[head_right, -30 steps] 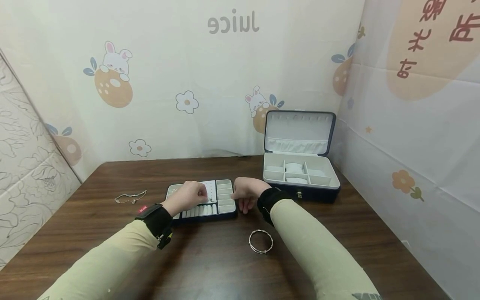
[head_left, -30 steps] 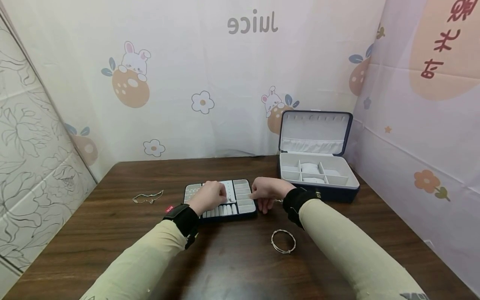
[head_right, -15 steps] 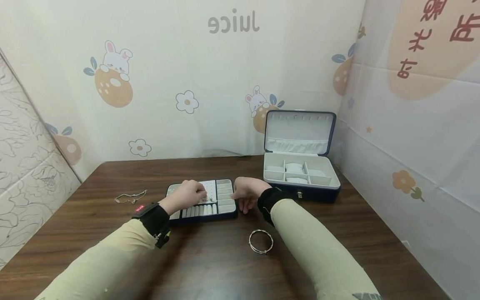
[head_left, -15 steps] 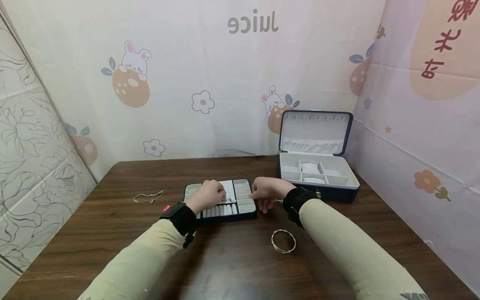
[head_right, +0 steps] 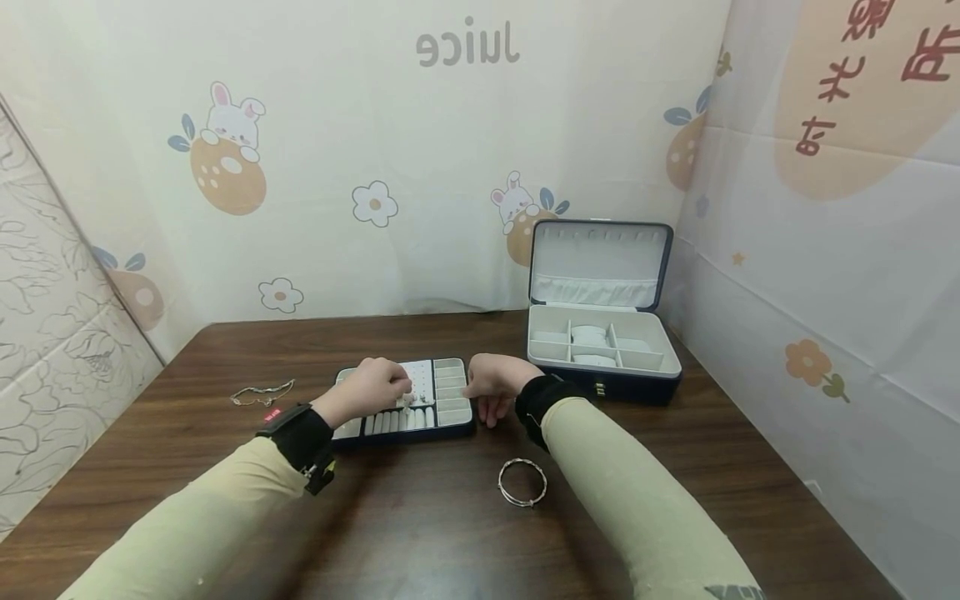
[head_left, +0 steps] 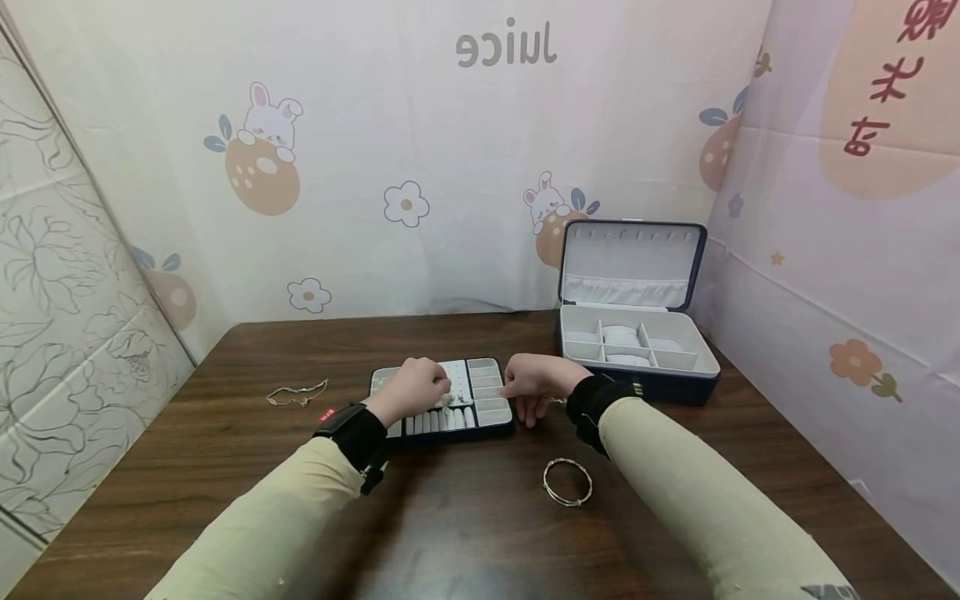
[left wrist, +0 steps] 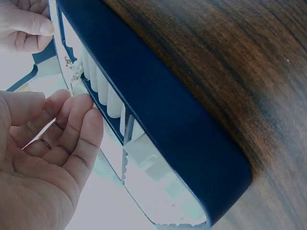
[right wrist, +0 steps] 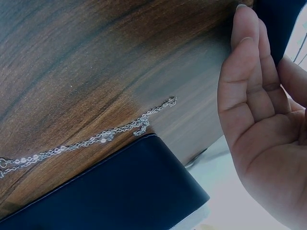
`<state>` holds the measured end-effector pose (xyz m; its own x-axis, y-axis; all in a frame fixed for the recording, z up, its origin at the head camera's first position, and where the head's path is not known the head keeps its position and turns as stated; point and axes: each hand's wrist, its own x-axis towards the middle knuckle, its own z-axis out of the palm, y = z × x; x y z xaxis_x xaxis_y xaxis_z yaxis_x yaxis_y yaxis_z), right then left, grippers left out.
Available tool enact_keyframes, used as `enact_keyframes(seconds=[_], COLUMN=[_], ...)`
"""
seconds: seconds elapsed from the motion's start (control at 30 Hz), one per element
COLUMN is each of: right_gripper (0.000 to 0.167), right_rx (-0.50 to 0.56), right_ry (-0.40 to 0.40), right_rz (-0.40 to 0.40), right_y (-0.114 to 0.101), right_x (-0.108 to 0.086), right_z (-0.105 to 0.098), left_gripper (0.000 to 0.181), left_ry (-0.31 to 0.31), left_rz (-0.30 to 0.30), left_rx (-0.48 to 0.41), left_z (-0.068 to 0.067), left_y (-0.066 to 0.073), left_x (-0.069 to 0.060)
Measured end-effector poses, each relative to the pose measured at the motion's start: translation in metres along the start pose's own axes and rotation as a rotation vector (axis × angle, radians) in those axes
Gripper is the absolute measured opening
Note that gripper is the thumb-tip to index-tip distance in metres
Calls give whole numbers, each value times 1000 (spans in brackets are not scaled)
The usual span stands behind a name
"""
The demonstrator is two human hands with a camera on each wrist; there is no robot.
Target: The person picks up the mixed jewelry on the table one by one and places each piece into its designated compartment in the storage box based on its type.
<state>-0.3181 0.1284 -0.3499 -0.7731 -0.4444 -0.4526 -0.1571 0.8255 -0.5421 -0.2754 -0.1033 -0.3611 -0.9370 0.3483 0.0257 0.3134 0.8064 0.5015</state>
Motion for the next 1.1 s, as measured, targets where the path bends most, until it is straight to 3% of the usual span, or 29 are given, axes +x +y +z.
enact_keyframes(seconds=[0.23, 0.43, 0.8, 1.1], right_gripper=[23, 23, 23, 23], right_rx=[-7, -9, -2, 8], right_ry=[1, 4, 8, 2], right_rz=[2, 11, 14, 6], right_y=[-1, -1, -1, -1], right_x=[0, 0, 0, 0], right_z=[0, 0, -1, 0], left_gripper=[31, 23, 15, 11], left_ry=[-27, -15, -81, -138], left_rz=[48, 66, 172, 178], left_rx=[0, 40, 142, 196], left_z=[-5, -11, -33, -48], left_y=[-1, 0, 1, -20], left_x=[-5, -11, -36, -58])
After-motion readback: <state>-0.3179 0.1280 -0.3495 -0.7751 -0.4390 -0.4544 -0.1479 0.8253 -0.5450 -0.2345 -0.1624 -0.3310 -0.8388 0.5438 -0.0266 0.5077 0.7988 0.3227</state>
